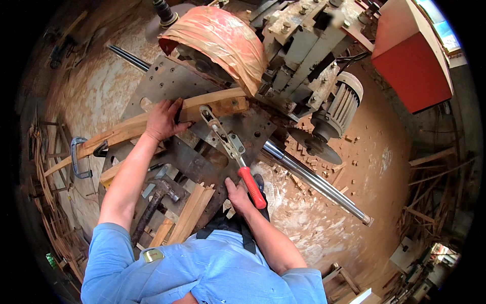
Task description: The person uses a miter saw to cut several thin wooden strips to length. They repeatedly position each strip against the saw fence, lower the blade to cut, and then remove the finished piece. The person also briefly uses a hammer to tap a strip into alignment before cutting.
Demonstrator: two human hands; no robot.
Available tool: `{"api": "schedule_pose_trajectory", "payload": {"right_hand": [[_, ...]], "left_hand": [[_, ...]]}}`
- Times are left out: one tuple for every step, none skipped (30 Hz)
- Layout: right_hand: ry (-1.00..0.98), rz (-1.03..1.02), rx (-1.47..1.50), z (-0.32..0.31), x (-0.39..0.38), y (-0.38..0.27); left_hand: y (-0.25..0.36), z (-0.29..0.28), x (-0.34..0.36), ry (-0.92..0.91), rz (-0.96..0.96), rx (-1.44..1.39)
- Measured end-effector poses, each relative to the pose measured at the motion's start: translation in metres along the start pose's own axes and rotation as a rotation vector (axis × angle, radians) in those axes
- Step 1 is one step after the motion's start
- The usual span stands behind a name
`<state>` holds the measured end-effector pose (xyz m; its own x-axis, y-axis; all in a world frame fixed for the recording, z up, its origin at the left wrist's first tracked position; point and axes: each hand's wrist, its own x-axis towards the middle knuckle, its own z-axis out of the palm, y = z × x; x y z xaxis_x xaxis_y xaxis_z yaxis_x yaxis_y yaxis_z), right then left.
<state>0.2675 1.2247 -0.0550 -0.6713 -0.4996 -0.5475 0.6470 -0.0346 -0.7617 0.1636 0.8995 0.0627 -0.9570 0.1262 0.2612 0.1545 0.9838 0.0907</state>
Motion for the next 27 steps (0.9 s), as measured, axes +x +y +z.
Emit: {"api": "schedule_pose_trajectory", "payload": {"right_hand": [[-0.001,0.011,0.024,0.007,0.001,-0.005],[0.000,0.020,0.048,0.012,0.003,-0.008],[0.005,0.017,0.059,0.017,0.006,-0.007],[0.010,0.015,0.070,0.021,0.009,-0.006],[0.013,0.012,0.081,0.026,0.013,-0.005],[0.018,0.019,0.070,0.030,0.015,-0.004],[0.024,0.025,0.060,0.033,0.018,-0.004],[0.028,0.031,0.049,0.036,0.020,-0.002],[0.018,0.054,0.063,0.037,0.024,0.000],[0.008,0.077,0.077,0.038,0.029,0.002],[-0.002,0.102,0.092,0.041,0.032,0.002],[0.010,0.115,0.097,0.045,0.035,0.003],[0.021,0.127,0.102,0.048,0.038,0.004],[0.034,0.142,0.106,0.054,0.039,0.000],[0.030,0.139,0.095,0.058,0.040,-0.004],[0.026,0.135,0.085,0.061,0.041,-0.008],[0.024,0.130,0.075,0.066,0.042,-0.014],[0.034,0.124,0.082,0.069,0.045,-0.012],[0.045,0.117,0.090,0.071,0.049,-0.008],[0.053,0.109,0.097,0.075,0.053,-0.008],[0.065,0.092,0.088,0.078,0.056,-0.008],[0.077,0.075,0.080,0.081,0.060,-0.007],[0.090,0.056,0.071,0.085,0.063,-0.009],[0.085,0.054,0.076,0.089,0.067,-0.011],[0.081,0.051,0.082,0.092,0.071,-0.013],[0.074,0.050,0.087,0.098,0.073,-0.018],[0.071,0.050,0.072,0.103,0.075,-0.024]], "left_hand": [[-0.005,-0.002,0.001,0.007,0.004,0.000],[-0.009,-0.004,0.002,0.015,0.010,0.000],[-0.014,-0.005,0.003,0.024,0.015,-0.001],[-0.019,-0.005,0.003,0.017,0.012,-0.003],[-0.024,-0.006,0.004,0.011,0.007,-0.003],[-0.030,-0.007,0.004,0.004,0.002,-0.004],[-0.034,-0.007,0.004,0.009,0.005,0.000],[-0.039,-0.007,0.003,0.015,0.008,0.004],[-0.044,-0.007,0.003,0.021,0.012,0.008],[-0.049,-0.006,0.003,0.031,0.021,0.006],[-0.055,-0.006,0.003,0.039,0.029,0.003],[-0.060,-0.006,0.003,0.046,0.037,0.000],[-0.065,-0.006,0.004,0.051,0.041,0.001],[-0.067,-0.006,0.004,0.055,0.043,0.001],[-0.070,-0.006,0.004,0.059,0.046,0.000],[-0.074,-0.006,0.003,0.065,0.046,0.002],[-0.079,-0.006,0.005,0.072,0.048,0.004],[-0.083,-0.005,0.006,0.079,0.050,0.005],[-0.087,-0.004,0.007,0.073,0.049,0.002],[-0.092,-0.004,0.009,0.068,0.047,0.001],[-0.096,-0.004,0.010,0.062,0.046,0.000],[-0.100,-0.003,0.011,0.064,0.049,0.001],[-0.106,-0.002,0.012,0.068,0.053,0.001],[-0.110,-0.001,0.013,0.072,0.058,0.002],[-0.115,0.000,0.015,0.073,0.059,0.005],[-0.121,0.000,0.015,0.075,0.058,0.010],[-0.126,0.001,0.015,0.076,0.057,0.014]]}}
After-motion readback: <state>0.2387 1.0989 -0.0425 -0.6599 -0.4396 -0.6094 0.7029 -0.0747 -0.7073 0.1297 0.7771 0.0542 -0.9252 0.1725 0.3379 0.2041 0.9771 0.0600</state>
